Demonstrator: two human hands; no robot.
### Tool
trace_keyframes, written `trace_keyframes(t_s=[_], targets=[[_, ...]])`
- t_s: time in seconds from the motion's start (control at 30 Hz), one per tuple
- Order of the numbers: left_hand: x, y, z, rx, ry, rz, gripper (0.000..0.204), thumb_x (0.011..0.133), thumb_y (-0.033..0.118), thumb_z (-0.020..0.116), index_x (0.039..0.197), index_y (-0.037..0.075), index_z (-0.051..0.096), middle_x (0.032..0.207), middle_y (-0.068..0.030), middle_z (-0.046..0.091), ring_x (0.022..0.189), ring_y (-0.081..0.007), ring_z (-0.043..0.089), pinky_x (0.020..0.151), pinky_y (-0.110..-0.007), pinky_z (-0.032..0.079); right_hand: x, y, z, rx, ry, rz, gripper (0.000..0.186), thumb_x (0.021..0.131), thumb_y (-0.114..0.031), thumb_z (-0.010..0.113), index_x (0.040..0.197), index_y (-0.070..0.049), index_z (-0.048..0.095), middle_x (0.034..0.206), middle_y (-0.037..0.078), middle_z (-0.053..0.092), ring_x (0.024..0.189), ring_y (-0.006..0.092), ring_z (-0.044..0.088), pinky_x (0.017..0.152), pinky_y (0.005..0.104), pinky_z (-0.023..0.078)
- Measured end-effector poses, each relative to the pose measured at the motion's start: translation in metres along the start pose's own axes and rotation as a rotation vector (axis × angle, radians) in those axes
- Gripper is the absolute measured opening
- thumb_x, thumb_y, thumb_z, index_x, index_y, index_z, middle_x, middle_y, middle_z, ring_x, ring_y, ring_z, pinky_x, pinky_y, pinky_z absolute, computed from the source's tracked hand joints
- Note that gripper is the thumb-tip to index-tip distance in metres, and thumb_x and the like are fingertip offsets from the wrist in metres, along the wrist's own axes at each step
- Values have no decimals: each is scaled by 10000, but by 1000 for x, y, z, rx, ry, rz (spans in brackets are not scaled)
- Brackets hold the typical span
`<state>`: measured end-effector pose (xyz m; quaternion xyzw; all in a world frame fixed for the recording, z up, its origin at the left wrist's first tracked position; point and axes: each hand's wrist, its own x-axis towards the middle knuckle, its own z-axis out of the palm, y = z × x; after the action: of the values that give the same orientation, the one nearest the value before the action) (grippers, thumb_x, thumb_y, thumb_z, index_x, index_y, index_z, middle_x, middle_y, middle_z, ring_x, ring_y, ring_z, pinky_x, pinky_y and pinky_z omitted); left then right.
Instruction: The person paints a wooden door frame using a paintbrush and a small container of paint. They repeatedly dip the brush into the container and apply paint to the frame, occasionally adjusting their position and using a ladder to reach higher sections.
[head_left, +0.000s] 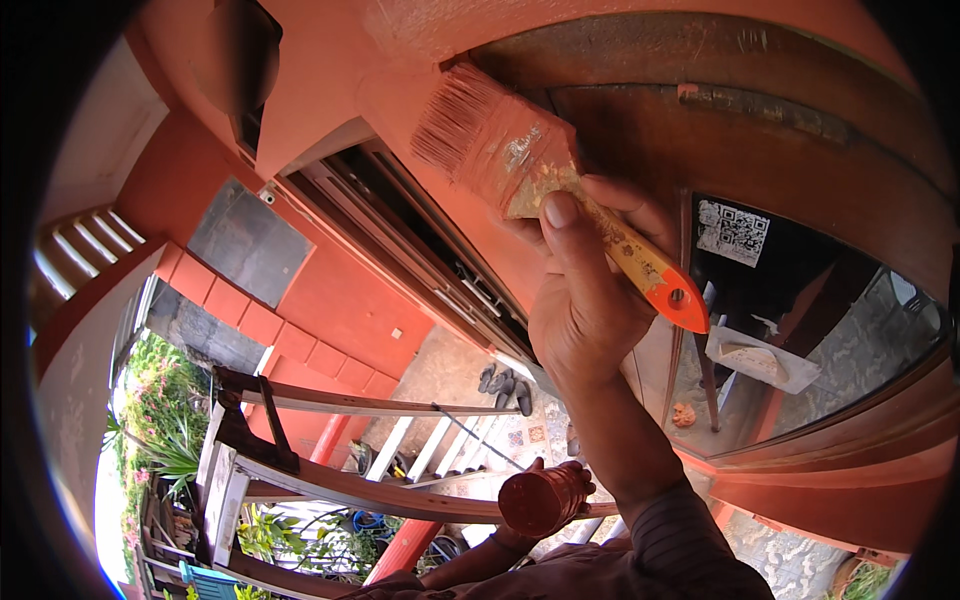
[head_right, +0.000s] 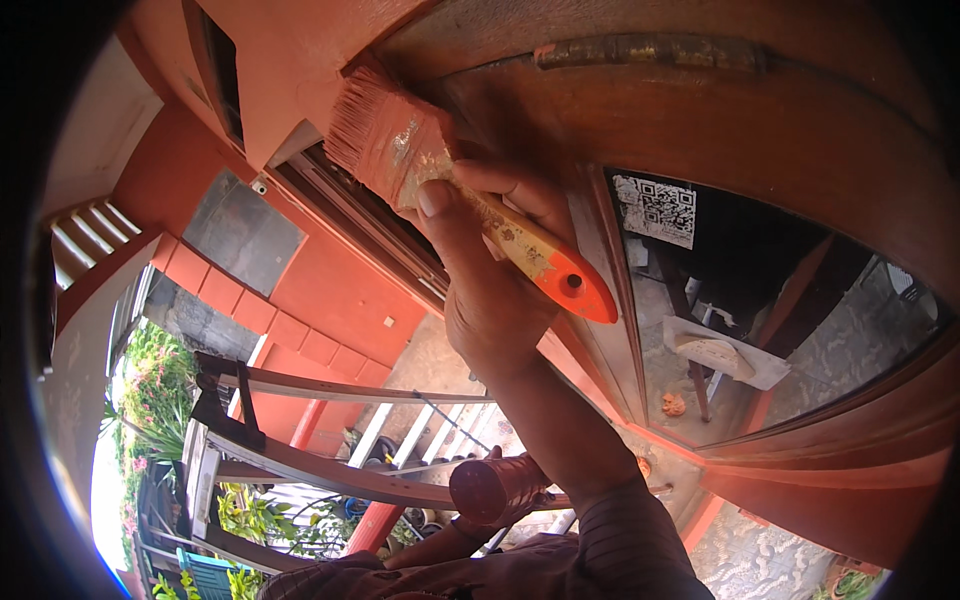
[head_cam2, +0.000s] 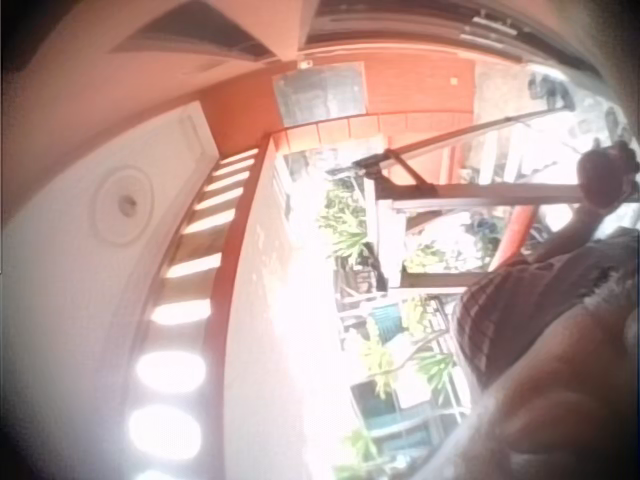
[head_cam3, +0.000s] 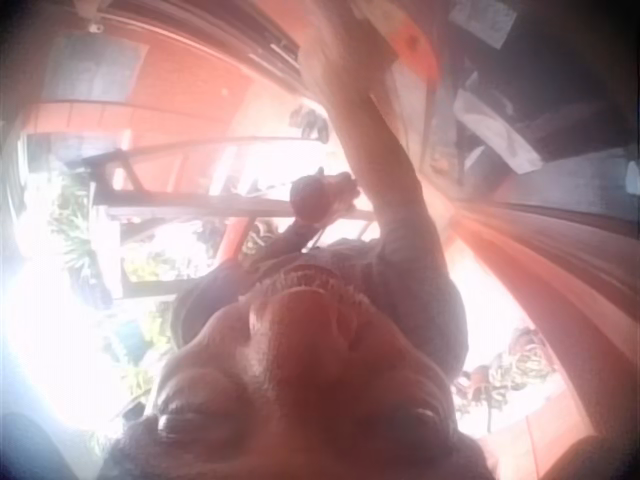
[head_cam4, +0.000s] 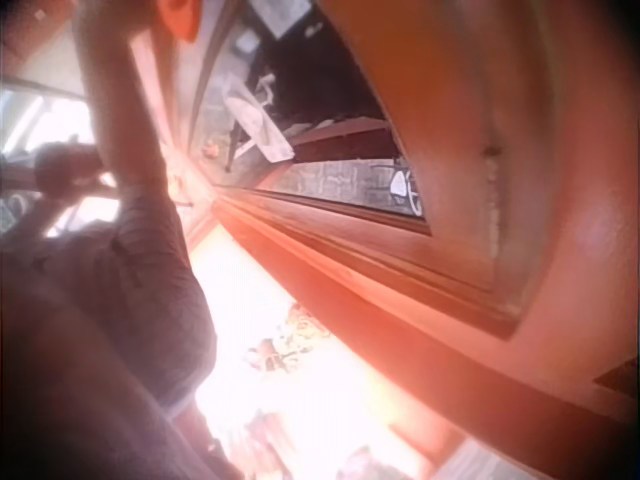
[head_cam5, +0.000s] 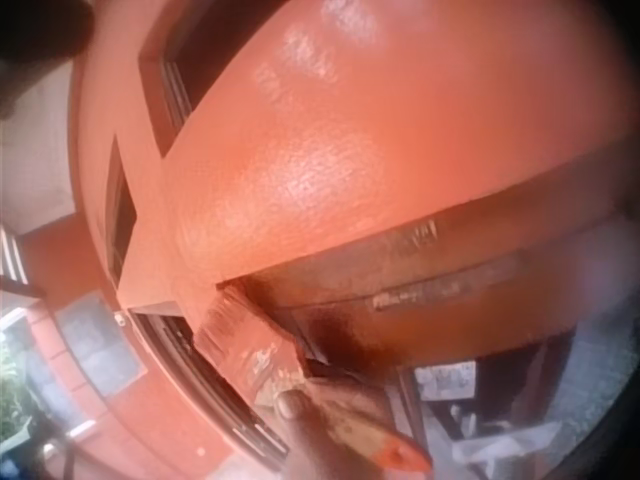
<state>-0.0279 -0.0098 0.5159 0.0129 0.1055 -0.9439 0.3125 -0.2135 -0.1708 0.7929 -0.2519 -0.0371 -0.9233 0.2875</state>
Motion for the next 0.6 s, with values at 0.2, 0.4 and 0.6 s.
trace_keyframes(t_s=[0.2,0.4,0.6], targets=[[3,-1,4,23,-7,19,689,1114,569,512,1462,-25,525,1457,-225,567,1399,-416,539,1170,-567,509,0,-6,6,36,3,33,258,975,-4,787,1182,11,633,1140,125,696,994,163,729,881,358,692],[5,0,5,40,-37,31,682,1113,560,521,1454,-30,529,1451,-231,560,1400,-421,531,1166,-578,514,0,-5,2,-90,-8,1,238,987,-12,781,1172,9,634,1152,115,698,969,157,731,865,343,684],[3,0,4,30,-12,41,690,1103,574,532,1450,-23,537,1449,-232,563,1402,-419,529,1163,-584,516,-5,-7,1,-28,12,43,242,989,-2,776,1179,14,627,1152,126,703,958,158,738,849,340,682]])
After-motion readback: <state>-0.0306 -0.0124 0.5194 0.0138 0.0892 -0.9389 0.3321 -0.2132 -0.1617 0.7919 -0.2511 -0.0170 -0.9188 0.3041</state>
